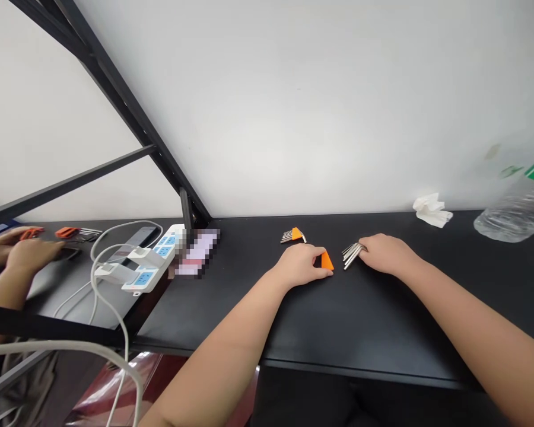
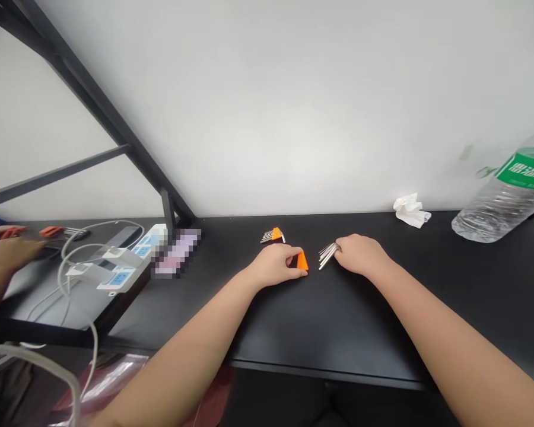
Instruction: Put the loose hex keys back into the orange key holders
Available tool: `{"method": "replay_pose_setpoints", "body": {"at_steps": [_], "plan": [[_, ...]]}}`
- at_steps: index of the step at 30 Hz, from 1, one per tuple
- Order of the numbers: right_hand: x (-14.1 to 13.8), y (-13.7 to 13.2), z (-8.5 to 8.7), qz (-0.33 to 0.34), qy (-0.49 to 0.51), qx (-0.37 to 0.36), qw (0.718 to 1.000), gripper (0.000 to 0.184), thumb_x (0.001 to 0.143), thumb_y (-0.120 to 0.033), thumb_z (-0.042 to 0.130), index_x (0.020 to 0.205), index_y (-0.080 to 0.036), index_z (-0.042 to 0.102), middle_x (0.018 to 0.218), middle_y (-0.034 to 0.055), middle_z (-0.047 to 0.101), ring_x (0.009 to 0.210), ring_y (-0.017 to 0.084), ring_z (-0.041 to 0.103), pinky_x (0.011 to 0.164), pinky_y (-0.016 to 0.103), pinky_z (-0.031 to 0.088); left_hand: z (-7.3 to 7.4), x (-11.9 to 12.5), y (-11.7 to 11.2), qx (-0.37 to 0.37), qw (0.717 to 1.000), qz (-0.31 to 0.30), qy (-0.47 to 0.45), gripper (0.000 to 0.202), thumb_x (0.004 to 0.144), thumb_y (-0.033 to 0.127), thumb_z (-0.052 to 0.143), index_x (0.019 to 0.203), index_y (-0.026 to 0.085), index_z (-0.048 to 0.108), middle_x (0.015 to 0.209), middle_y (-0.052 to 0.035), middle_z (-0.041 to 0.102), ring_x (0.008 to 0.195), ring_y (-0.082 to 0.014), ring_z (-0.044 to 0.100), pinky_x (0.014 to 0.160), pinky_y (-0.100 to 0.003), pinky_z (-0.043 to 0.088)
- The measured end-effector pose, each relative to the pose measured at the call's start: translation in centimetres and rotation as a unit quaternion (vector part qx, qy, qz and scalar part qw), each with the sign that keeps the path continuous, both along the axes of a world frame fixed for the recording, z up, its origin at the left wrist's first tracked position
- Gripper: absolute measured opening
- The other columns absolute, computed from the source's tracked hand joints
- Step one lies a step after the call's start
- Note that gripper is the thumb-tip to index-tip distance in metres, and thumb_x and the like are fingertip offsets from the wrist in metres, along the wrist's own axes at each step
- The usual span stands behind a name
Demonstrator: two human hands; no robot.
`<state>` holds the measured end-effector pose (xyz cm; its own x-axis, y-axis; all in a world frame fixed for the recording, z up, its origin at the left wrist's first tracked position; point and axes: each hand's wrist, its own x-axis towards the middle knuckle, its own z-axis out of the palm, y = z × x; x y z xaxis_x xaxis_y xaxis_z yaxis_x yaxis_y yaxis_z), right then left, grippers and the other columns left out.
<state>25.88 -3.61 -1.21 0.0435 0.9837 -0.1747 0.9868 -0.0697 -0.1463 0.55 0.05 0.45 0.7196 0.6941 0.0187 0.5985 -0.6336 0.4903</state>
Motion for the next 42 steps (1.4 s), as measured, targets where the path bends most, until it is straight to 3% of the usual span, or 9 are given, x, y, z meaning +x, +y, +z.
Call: {"method": "replay_pose_setpoints", "body": {"at_steps": [7,15,27,30,36,39,42], "plan": [[0.9,0.4,0.2,0.014,-0.011,-0.001,1.0,0.019,0.089,-0.032,0.049,0.073,-0.023,0.056,0.085,0.007,0.069,0.072,0.023,0.063,0.057,0.03,0.035,-0.2,-0.3,0.3,-0.005,1.0,-0.007,0.002,0.031,0.078,0.049,0.076,0.077,0.023,0.059,0.068,0.0031,0.053,0.064,-0.0155,0.051,0.054,-0.029,0.03],[1.7,-0.1,1.2,0.027,-0.02,-0.037,0.999,0.016,0.087,-0.034,0.052,0.075,-0.024,0.049,0.081,0.0041,0.066,0.065,0.021,0.059,0.057,0.031,0.031,-1.4,-0.4,0.5,0.024,1.0,-0.009,-0.009,0.033,0.079,0.054,0.076,0.09,0.025,0.068,0.073,0.0015,0.058,0.07,-0.0173,0.056,0.059,-0.029,0.033],[3.1,-0.6,1.0,0.013,0.021,-0.062,0.998,0.018,0.08,-0.037,0.06,0.092,-0.026,0.054,0.089,0.0042,0.068,0.068,0.022,0.062,0.056,0.03,0.033,-1.4,-0.3,0.4,0.028,1.0,-0.012,0.001,0.031,0.081,0.053,0.074,0.095,0.025,0.068,0.078,0.0004,0.06,0.074,-0.0187,0.058,0.061,-0.03,0.036],[3.4,-0.9,1.0,0.04,0.035,-0.023,0.998,0.019,0.081,-0.037,0.061,0.096,-0.025,0.059,0.095,0.0051,0.068,0.072,0.021,0.062,0.059,0.03,0.038,-1.3,-0.2,0.4,0.032,0.999,-0.014,0.006,0.031,0.082,0.052,0.073,0.098,0.026,0.068,0.079,0.0004,0.061,0.075,-0.0188,0.058,0.061,-0.03,0.036],[2.3,-0.9,0.8,0.108,0.045,0.125,0.985,0.03,0.096,-0.044,0.05,0.109,-0.024,0.069,0.113,0.0078,0.065,0.089,0.021,0.063,0.08,0.035,0.046,-1.4,0.0,0.4,0.044,0.999,-0.016,0.004,0.03,0.083,0.052,0.073,0.094,0.025,0.066,0.078,0.0007,0.06,0.073,-0.018,0.056,0.059,-0.028,0.033],[1.7,-0.2,0.6,0.131,0.021,0.119,0.984,0.024,0.094,-0.035,0.053,0.105,-0.025,0.072,0.111,0.0077,0.065,0.1,0.024,0.062,0.082,0.036,0.044,-1.4,0.0,0.4,0.042,0.999,-0.011,0.008,0.031,0.082,0.053,0.073,0.096,0.026,0.067,0.078,0.0006,0.059,0.073,-0.0181,0.056,0.059,-0.028,0.034],[1.3,0.7,0.4,0.129,0.003,0.07,0.989,0.014,0.087,-0.024,0.056,0.093,-0.023,0.069,0.103,0.0059,0.065,0.09,0.021,0.063,0.072,0.032,0.041,-1.4,-0.1,0.3,0.039,0.999,-0.009,0.003,0.033,0.082,0.052,0.074,0.103,0.026,0.069,0.079,0.0006,0.06,0.074,-0.0182,0.057,0.061,-0.028,0.035]]}}
